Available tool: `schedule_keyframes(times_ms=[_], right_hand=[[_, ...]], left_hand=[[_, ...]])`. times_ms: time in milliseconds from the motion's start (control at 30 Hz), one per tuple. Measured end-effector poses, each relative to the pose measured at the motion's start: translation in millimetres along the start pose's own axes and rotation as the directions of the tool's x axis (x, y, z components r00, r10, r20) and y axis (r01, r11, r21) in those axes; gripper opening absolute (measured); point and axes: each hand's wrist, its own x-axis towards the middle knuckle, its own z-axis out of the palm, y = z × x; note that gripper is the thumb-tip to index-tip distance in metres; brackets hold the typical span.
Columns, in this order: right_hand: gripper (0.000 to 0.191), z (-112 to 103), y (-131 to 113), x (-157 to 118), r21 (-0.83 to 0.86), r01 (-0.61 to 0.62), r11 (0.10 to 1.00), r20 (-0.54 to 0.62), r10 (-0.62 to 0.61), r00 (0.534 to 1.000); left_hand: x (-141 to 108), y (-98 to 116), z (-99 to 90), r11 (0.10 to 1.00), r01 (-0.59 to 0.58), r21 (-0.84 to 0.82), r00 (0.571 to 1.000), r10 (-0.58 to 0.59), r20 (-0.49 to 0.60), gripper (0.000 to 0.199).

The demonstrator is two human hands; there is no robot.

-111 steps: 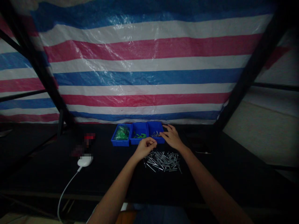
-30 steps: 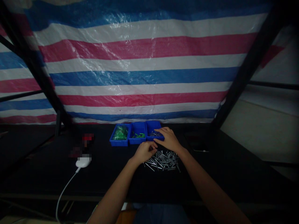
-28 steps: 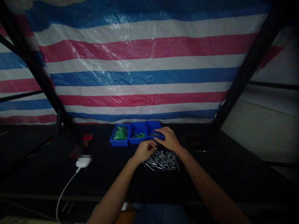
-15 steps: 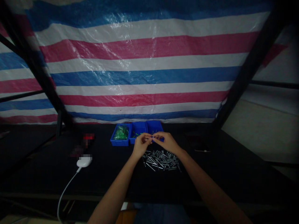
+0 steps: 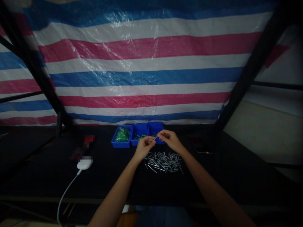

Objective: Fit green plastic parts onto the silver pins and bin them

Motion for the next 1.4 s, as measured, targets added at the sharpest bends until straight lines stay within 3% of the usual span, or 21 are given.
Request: schedule_keyframes(times_ms=[267,667,1400], right_hand=[[0.028,-1.8,4.7,2.4,0.136,0.006,0.991,-0.016,-0.004,1.0],[0.03,-2.0,3.3,3.0,0.167,-0.015,0.986,-0.044,0.022,0.999],[0.027,-2.1,3.5,3.2,0.218,-0.035,0.975,-0.055,0.048,0.997]], left_hand=[[-0.8,-2.2,3.2,1.0,0.018,0.005,1.0,-0.018,0.0,0.033],[-0.9,-7.9,5.2,1.0,-0.001,0.016,0.999,0.0,0.052,0.035],[-1.3,-0.6,4.1,1.0,0.007,0.02,0.999,-0.008,0.033,0.03]])
